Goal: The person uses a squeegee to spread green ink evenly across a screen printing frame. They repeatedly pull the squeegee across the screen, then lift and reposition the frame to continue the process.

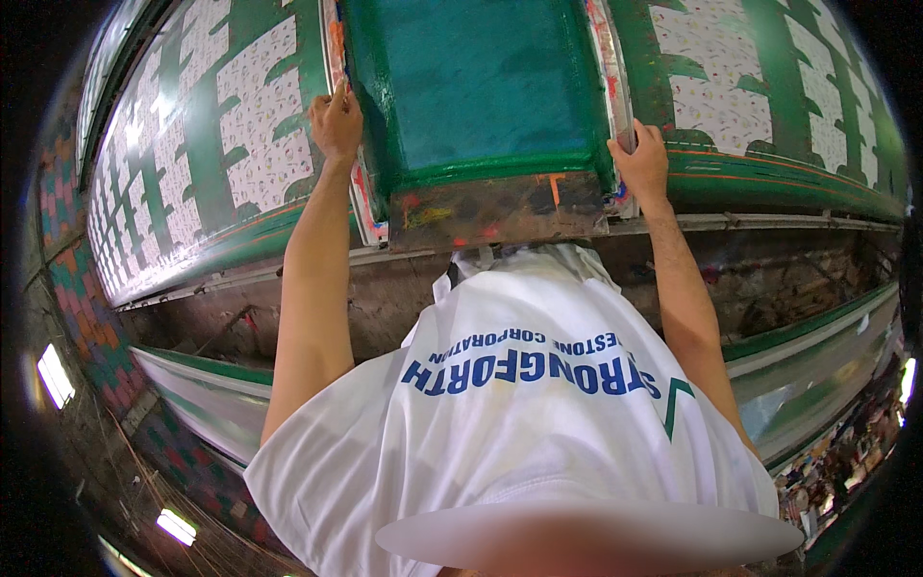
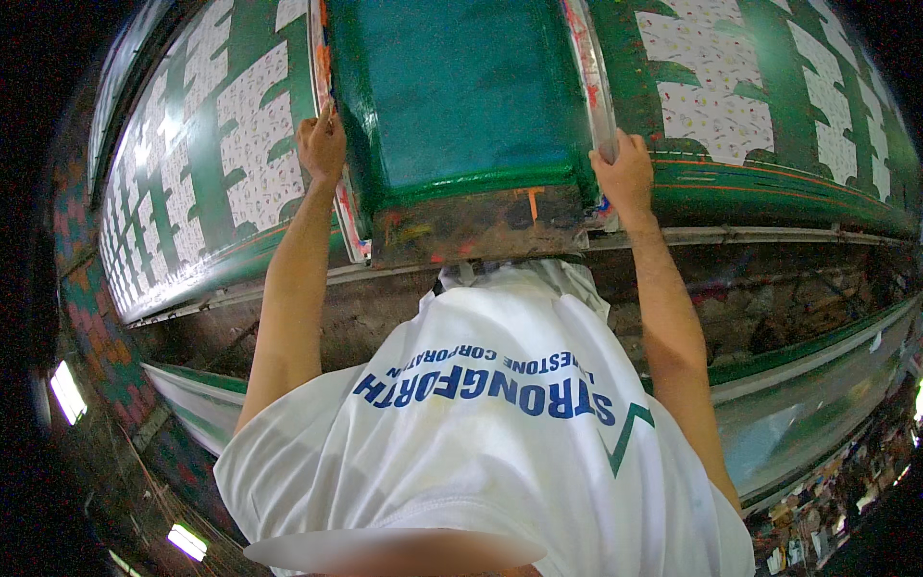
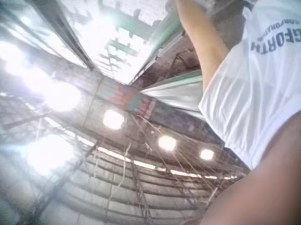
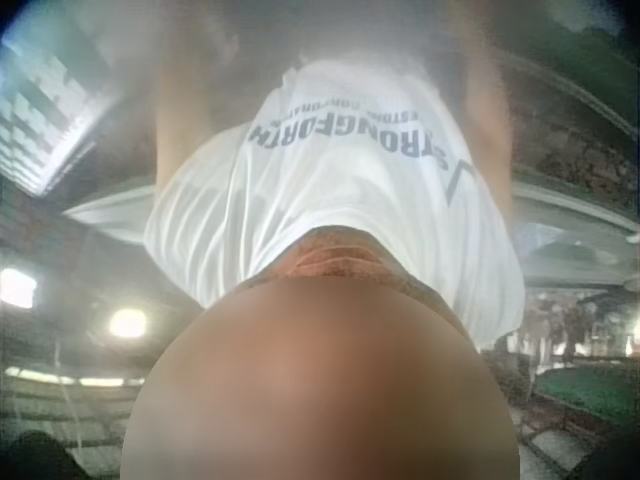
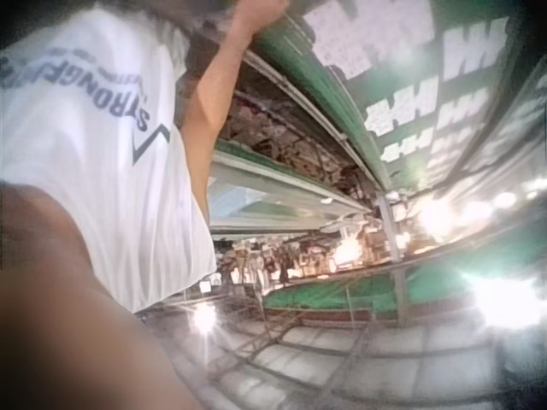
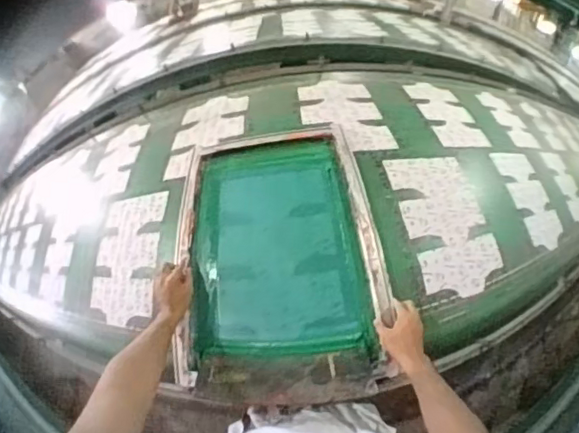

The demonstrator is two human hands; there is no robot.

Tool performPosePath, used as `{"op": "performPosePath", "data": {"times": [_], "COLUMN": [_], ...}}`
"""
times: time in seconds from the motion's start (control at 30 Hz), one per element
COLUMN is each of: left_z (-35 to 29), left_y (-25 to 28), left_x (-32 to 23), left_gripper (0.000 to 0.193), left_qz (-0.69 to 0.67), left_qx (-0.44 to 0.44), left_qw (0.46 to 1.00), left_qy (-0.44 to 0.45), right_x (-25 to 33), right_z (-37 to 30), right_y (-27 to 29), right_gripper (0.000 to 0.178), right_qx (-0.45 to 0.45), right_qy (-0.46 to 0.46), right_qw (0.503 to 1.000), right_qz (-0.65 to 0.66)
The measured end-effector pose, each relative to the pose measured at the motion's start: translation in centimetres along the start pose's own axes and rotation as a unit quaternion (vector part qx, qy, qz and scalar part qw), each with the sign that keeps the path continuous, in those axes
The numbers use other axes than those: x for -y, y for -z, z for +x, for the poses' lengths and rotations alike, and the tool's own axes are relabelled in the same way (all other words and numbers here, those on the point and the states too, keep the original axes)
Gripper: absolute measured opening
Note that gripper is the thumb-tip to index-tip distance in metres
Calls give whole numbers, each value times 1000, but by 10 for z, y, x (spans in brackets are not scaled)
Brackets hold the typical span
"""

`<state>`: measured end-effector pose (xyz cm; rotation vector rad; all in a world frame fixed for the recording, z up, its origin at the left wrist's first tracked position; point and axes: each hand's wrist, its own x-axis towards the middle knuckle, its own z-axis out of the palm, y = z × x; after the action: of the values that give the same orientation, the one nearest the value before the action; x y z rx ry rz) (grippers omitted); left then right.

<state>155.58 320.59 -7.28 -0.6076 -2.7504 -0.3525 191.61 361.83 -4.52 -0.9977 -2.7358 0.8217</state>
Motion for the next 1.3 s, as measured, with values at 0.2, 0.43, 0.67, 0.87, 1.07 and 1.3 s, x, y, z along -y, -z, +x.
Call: {"op": "performPosePath", "data": {"times": [0.2, 0.43, 0.67, 0.87, 1.07, 1.3], "left_z": [-2, -1, -2, 2, 1, 2], "left_y": [-5, -18, -19, -18, -19, -7], "left_x": [1, 13, 11, 12, 11, 11], "left_gripper": [31, 24, 31, 35, 34, 21], "left_qz": [-14, -86, -140, -143, -174, -218], "left_qx": [-55, -78, -62, -84, -53, -90], "left_qw": [998, 993, 988, 986, 983, 971], "left_qy": [-22, -14, 6, -4, 31, 39], "right_x": [30, 123, 155, 178, 192, 221], "right_z": [-26, -95, -101, -105, -102, 6], "right_y": [17, 0, -12, -30, -58, -83], "right_gripper": [66, 51, 63, 65, 57, 51], "right_qx": [-17, 208, 223, 169, 103, 40], "right_qy": [113, 320, 406, 301, 261, 289], "right_qw": [993, 922, 881, 926, 934, 938], "right_qz": [-33, 63, -100, -155, -220, -189]}}
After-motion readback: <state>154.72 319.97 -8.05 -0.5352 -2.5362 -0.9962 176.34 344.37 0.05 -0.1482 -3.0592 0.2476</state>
